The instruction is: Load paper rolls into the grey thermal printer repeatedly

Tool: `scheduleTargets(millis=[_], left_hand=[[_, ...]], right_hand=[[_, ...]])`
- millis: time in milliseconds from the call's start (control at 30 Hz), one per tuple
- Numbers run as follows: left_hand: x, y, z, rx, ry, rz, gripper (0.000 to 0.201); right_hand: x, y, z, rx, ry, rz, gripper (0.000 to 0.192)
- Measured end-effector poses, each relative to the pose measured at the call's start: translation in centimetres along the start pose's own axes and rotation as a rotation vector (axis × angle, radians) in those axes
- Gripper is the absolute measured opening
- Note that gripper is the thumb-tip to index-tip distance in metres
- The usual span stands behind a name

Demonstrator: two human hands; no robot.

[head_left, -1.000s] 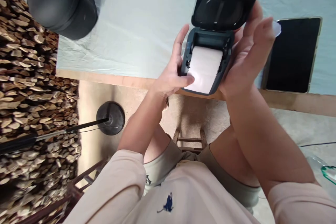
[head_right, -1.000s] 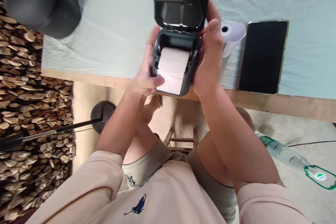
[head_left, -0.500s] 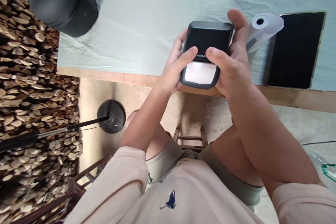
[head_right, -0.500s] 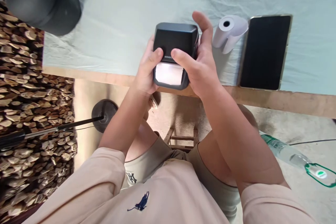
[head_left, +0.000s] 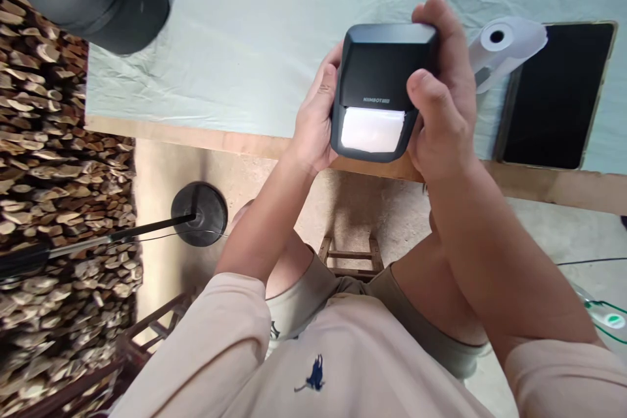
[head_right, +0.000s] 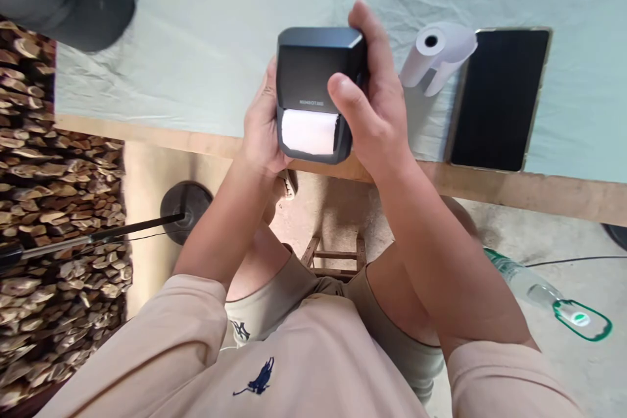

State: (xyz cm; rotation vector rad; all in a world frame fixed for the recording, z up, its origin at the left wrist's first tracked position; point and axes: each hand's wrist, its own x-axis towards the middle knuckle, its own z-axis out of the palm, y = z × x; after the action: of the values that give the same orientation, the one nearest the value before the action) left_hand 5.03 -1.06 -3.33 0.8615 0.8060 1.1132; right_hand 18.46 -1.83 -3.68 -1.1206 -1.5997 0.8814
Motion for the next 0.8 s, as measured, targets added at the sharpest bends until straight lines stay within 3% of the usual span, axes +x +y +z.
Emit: scheduleTargets(millis=[133,233,300,400,467,533,667,800], left_hand=[[0.1,-0.2,-0.1,-0.015,0.014,0.048,0.029],[0.3,-0.1,0.0,-0.007,0.023,0.048,0.025],[0.5,0.1,0.2,-0.021,0.015,0.023,0.026],[0.5,0.4,0.7,-0.074,-0.019,-0.039,0.035],[0.4,0.5,1.0,-0.102,-0.063,-0.026,0.034],[0.3,0.6,1.2,-0.102,-0.096,0.002,0.031],[0.2,0.4,1.2,-0.096,-0.098,-0.024,0.035],[0.2,0.5,1.2,0.001,-0.072,-0.051,0.030]], right_hand=[[-0.1,-0.2,-0.9,0.083,-0.081,-0.036,0.071],[-0.3,-0.6,-1.8,0.023,-0.123,-0.048,0.075],[-0.2,-1.1,-2.4,-0.097,-0.031,-0.078,0.072],[0.7,-2.2,-2.9,-0.254,0.227,-0.118,0.053],[1.6,-2.8,-3.2,-0.195,0.355,-0.157,0.036],[2.4,-3.0,-3.4,-0.091,0.395,-0.185,0.028],[2.6,-3.3,-4.0,-0.112,0.308,-0.187,0.022],[2.1,-4.2,-4.2,-0.554,0.000,-0.038,0.017]])
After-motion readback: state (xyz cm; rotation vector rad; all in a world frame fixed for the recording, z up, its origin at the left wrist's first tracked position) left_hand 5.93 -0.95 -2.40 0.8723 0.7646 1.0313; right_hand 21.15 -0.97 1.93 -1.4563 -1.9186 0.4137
